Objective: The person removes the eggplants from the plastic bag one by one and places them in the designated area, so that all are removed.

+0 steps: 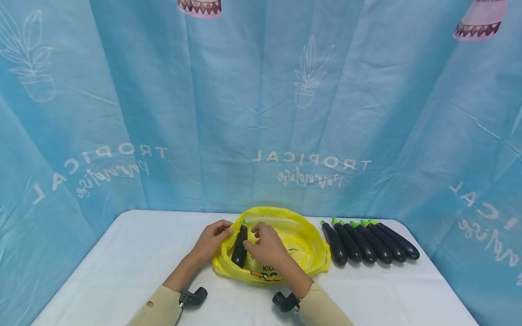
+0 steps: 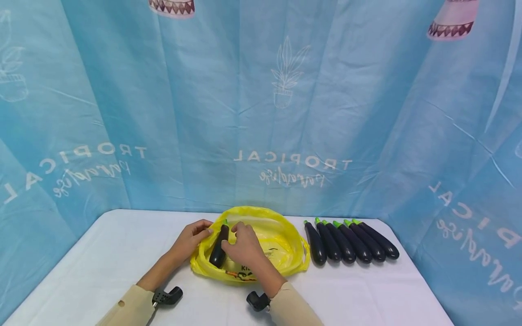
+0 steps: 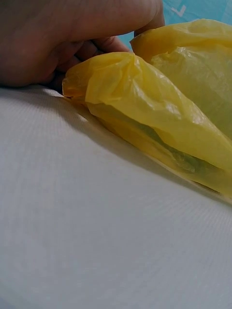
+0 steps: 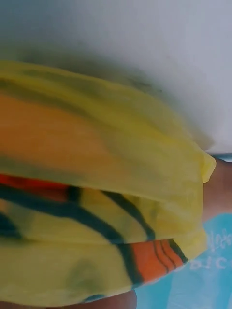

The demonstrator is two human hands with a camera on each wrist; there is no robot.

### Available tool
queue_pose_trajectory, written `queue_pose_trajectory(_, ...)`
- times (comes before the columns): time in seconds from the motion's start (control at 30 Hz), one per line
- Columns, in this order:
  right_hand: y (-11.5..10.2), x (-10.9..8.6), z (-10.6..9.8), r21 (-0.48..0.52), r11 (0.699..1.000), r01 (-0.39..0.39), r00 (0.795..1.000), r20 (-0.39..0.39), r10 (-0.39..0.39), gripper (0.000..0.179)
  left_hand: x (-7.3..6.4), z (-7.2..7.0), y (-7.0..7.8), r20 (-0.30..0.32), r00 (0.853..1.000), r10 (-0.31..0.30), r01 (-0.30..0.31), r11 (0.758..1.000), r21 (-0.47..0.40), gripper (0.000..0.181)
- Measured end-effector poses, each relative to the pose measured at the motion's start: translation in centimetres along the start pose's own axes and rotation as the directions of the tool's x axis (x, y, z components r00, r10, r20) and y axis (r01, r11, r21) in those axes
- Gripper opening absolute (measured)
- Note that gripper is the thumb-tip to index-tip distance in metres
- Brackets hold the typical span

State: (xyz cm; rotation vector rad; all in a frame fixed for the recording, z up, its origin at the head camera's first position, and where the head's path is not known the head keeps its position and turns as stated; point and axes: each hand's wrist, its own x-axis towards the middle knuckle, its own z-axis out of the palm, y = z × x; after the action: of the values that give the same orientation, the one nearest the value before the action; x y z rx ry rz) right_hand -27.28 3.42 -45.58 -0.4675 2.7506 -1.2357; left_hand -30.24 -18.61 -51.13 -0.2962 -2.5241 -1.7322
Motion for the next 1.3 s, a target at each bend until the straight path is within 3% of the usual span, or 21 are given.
queue_pose_trajectory(0.4,-0.7,1.3,2.0,-0.027,0.996,-0.09,0.995,-0.047,0.088,0.054,-0.1,0.2,-0.1,0.001,1.0,0.008,-0.008,1.0,-0.005,0.023)
queue_pose_trajectory(0.63,-1.4,1.6,2.7,-0.056,0.993,-0.108,0.992,-0.074,0.104,0.047,-1.1,0.0,2.6,0.023,0.999,0.038,-0.038,0.999,0.0,0.022)
queue_pose_trajectory(0.87,-1.6,1.6,2.8,-0.096,0.984,-0.152,0.986,-0.09,0.143,0.045,-0.1,0.1,-0.1,0.022,0.999,0.043,-0.043,0.999,-0.003,0.024)
queue_pose_trajectory(1.3,-1.9,1.4,3.3,-0.098,0.985,-0.144,0.987,-0.085,0.136,0.046,-0.1,0.2,0.1,0.009,0.999,0.033,-0.033,0.999,0.008,0.023)
